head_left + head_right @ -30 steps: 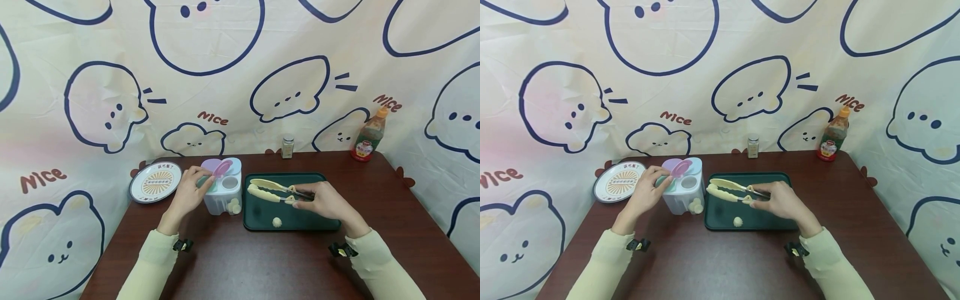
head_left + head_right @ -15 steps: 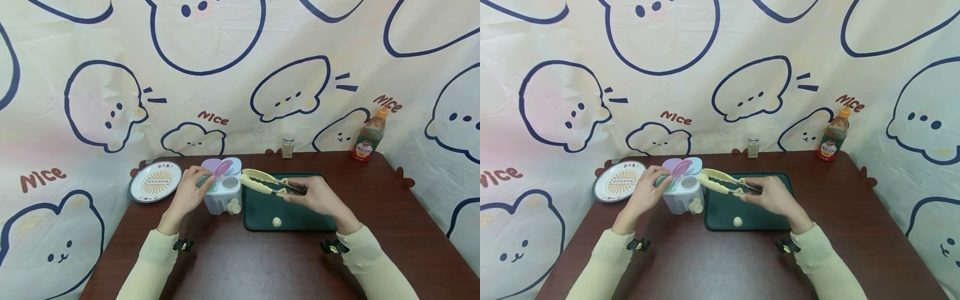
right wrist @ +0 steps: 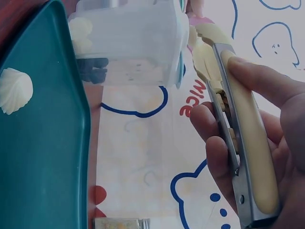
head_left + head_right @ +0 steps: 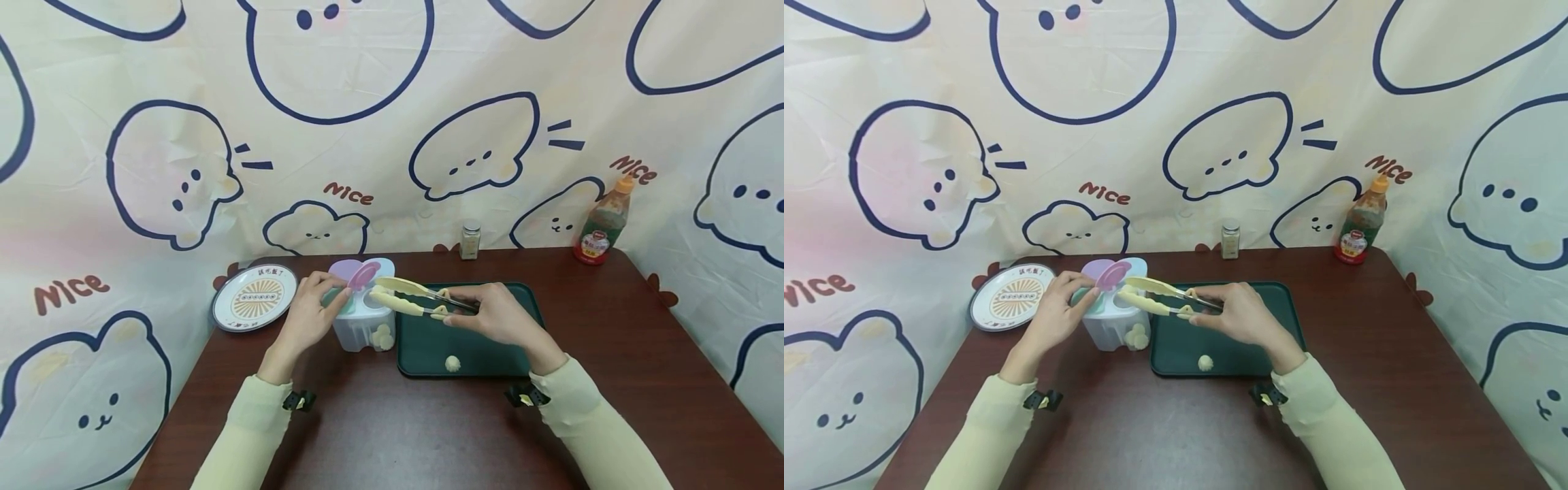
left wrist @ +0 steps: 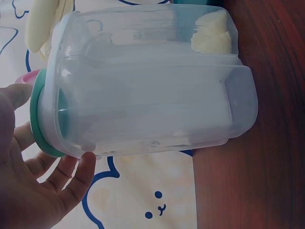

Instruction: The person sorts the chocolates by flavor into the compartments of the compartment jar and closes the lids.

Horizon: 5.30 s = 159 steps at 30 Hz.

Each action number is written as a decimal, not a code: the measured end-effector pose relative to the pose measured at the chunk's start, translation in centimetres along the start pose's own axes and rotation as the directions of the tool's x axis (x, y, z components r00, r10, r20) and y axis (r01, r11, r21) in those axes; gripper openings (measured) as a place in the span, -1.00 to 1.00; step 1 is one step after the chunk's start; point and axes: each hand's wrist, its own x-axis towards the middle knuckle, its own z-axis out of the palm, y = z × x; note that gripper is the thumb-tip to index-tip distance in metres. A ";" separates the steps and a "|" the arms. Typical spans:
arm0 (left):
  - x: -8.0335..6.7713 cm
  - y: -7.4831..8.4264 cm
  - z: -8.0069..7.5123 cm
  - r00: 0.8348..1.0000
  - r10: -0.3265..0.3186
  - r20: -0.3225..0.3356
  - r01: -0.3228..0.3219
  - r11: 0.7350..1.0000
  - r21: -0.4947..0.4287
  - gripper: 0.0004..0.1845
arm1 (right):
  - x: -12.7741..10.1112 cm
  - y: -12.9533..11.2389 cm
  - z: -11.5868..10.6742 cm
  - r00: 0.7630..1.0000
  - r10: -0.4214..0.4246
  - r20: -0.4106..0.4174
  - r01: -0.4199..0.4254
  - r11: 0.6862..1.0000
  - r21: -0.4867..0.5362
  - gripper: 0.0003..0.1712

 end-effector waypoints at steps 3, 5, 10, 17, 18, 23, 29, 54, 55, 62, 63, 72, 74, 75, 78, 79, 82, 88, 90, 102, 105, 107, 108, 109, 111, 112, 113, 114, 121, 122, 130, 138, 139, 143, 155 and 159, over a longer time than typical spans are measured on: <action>0.0 0.0 0.0 1.000 -0.001 0.000 0.001 1.000 -0.001 -0.50 | 0.2 -0.1 0.1 1.000 0.002 0.013 -0.002 1.000 -0.007 -0.44; 0.0 0.0 0.0 1.000 0.002 -0.003 -0.002 1.000 0.000 -0.51 | 0.3 -0.1 0.0 1.000 0.007 0.019 -0.007 1.000 -0.010 -0.45; 0.1 0.1 0.0 0.999 0.039 -0.031 -0.038 0.999 0.015 -0.55 | 0.4 -0.4 -0.1 0.999 0.023 0.028 -0.023 1.000 -0.007 -0.44; 0.1 0.1 0.0 0.999 0.039 -0.032 -0.039 0.999 0.021 -0.56 | 0.3 -0.3 -0.2 0.999 0.029 0.031 -0.029 1.000 -0.006 -0.43; 0.1 0.0 0.0 0.999 0.036 -0.029 -0.035 0.999 0.022 -0.56 | 0.2 -0.2 -0.3 0.999 0.026 0.026 -0.026 1.000 -0.012 -0.43; 0.1 0.0 0.0 0.999 0.030 -0.028 -0.029 0.999 0.023 -0.56 | -0.4 0.3 -0.8 1.000 0.015 0.010 -0.015 0.999 -0.040 -0.42; 0.1 0.0 0.0 0.999 0.028 -0.021 -0.028 1.000 0.014 -0.55 | -1.5 1.5 -1.7 0.998 0.052 0.022 -0.050 0.997 -0.058 -0.38; 0.1 0.0 0.0 0.999 0.038 -0.025 -0.038 0.999 0.009 -0.57 | -7.3 6.8 -3.1 0.975 0.142 0.168 -0.122 0.985 -0.124 -0.41; 0.1 0.0 0.0 0.999 0.036 -0.025 -0.036 0.999 0.009 -0.56 | -7.5 7.1 -3.0 0.974 0.143 0.174 -0.121 0.985 -0.126 -0.42; 0.1 -0.1 0.1 0.998 0.054 -0.035 -0.054 0.998 0.009 -0.58 | -8.3 8.3 -2.8 0.970 0.135 0.200 -0.102 0.981 -0.165 -0.46; 0.1 -0.1 0.1 0.998 0.054 -0.036 -0.054 0.998 0.008 -0.58 | -8.4 8.5 -2.7 0.970 0.132 0.204 -0.097 0.980 -0.172 -0.47; 0.1 -0.1 0.0 0.998 0.053 -0.041 -0.053 0.999 0.009 -0.59 | -8.8 9.1 -2.2 0.965 0.144 0.220 -0.106 0.978 -0.177 -0.50; 0.1 -0.1 0.0 0.998 0.053 -0.041 -0.052 0.999 0.009 -0.59 | -8.8 9.0 -2.1 0.966 0.139 0.219 -0.100 0.979 -0.180 -0.50; 0.1 -0.1 0.0 0.998 0.052 -0.042 -0.052 0.999 0.010 -0.59 | -8.8 9.0 -2.2 0.967 0.132 0.220 -0.092 0.979 -0.180 -0.50; 0.1 -0.1 0.0 0.998 0.053 -0.041 -0.052 0.999 0.009 -0.59 | -8.9 9.0 -2.2 0.968 0.122 0.221 -0.082 0.980 -0.181 -0.49; 0.1 -0.1 0.0 0.998 0.051 -0.040 -0.051 0.999 0.008 -0.59 | -8.9 8.9 -2.2 0.968 0.119 0.222 -0.080 0.981 -0.178 -0.49; 0.1 -0.1 0.0 0.998 0.053 -0.039 -0.052 0.999 0.007 -0.59 | -8.8 9.0 -2.3 0.964 0.107 0.242 -0.068 0.984 -0.164 -0.48; 0.1 -0.1 0.0 0.998 0.053 -0.039 -0.053 0.999 0.007 -0.59 | -8.7 9.2 -2.2 0.963 0.095 0.253 -0.049 0.982 -0.183 -0.48; 0.1 -0.1 0.0 0.998 0.051 -0.038 -0.051 0.999 0.005 -0.59 | -8.7 9.3 -2.1 0.964 0.101 0.248 -0.052 0.979 -0.198 -0.48; 0.0 0.1 0.0 0.998 0.045 -0.034 -0.045 0.999 0.006 -0.57 | -8.8 8.9 -1.8 0.965 0.127 0.231 -0.075 0.972 -0.221 -0.51; 0.0 0.1 0.0 0.999 0.037 -0.030 -0.037 0.999 0.007 -0.57 | -8.9 8.8 -1.9 0.964 0.129 0.234 -0.080 0.974 -0.212 -0.52; 0.0 0.1 0.0 0.999 0.035 -0.028 -0.034 0.999 0.009 -0.57 | -8.8 8.7 -1.9 0.964 0.134 0.231 -0.086 0.975 -0.205 -0.52; 0.0 0.1 0.0 0.999 0.036 -0.027 -0.036 0.999 0.010 -0.57 | -8.8 8.7 -1.9 0.964 0.135 0.230 -0.089 0.975 -0.202 -0.52; 0.0 0.1 0.0 0.999 0.036 -0.027 -0.036 0.999 0.010 -0.57 | -8.8 8.7 -1.9 0.963 0.140 0.229 -0.096 0.977 -0.193 -0.52; -0.1 0.1 0.0 0.999 0.036 -0.026 -0.036 0.999 0.010 -0.57 | -8.7 8.6 -2.0 0.965 0.135 0.223 -0.096 0.980 -0.175 -0.50; 0.0 0.1 0.0 0.999 0.035 -0.028 -0.035 0.999 0.008 -0.57 | -8.6 8.5 -2.1 0.967 0.133 0.218 -0.097 0.981 -0.167 -0.50; 0.0 0.1 0.0 0.999 0.035 -0.029 -0.035 0.999 0.007 -0.57 | -8.5 8.5 -2.2 0.969 0.132 0.211 -0.099 0.983 -0.158 -0.49; 0.0 0.1 0.0 0.999 0.035 -0.030 -0.035 0.999 0.006 -0.57 | -8.4 8.4 -2.2 0.970 0.130 0.205 -0.100 0.984 -0.150 -0.48; 0.0 0.1 0.0 0.999 0.040 -0.035 -0.040 0.999 0.005 -0.57 | -7.6 7.5 -2.6 0.973 0.155 0.171 -0.139 0.985 -0.103 -0.43; 0.0 0.0 0.0 0.999 0.040 -0.035 -0.040 0.999 0.006 -0.57 | -7.5 7.4 -2.6 0.973 0.158 0.167 -0.144 0.985 -0.094 -0.41; 0.0 0.1 0.0 0.998 0.044 -0.038 -0.043 0.999 0.006 -0.59 | -6.7 6.3 -2.9 0.981 0.148 0.121 -0.142 0.988 -0.058 -0.37; 0.1 0.1 0.0 0.998 0.050 -0.041 -0.050 0.999 -0.003 -0.58 | -5.4 5.0 -3.1 0.995 0.084 0.047 -0.082 0.996 -0.047 -0.40; 0.0 0.1 0.0 0.998 0.050 -0.040 -0.050 0.999 -0.003 -0.58 | -5.3 4.7 -3.1 0.996 0.080 0.039 -0.079 0.996 -0.042 -0.40; -0.1 0.1 0.0 0.998 0.052 -0.040 -0.052 0.999 0.000 -0.58 | -4.6 3.8 -2.8 0.996 0.087 0.008 -0.087 0.996 -0.022 -0.39; -0.1 0.0 0.1 0.999 0.036 -0.037 -0.036 0.999 0.004 -0.56 | -2.4 0.8 -1.1 0.998 0.050 -0.041 -0.049 0.999 0.016 -0.39; -0.1 0.0 0.1 0.999 0.036 -0.038 -0.036 0.999 0.008 -0.56 | -1.6 0.3 -0.5 0.998 0.015 -0.060 -0.015 1.000 0.006 -0.43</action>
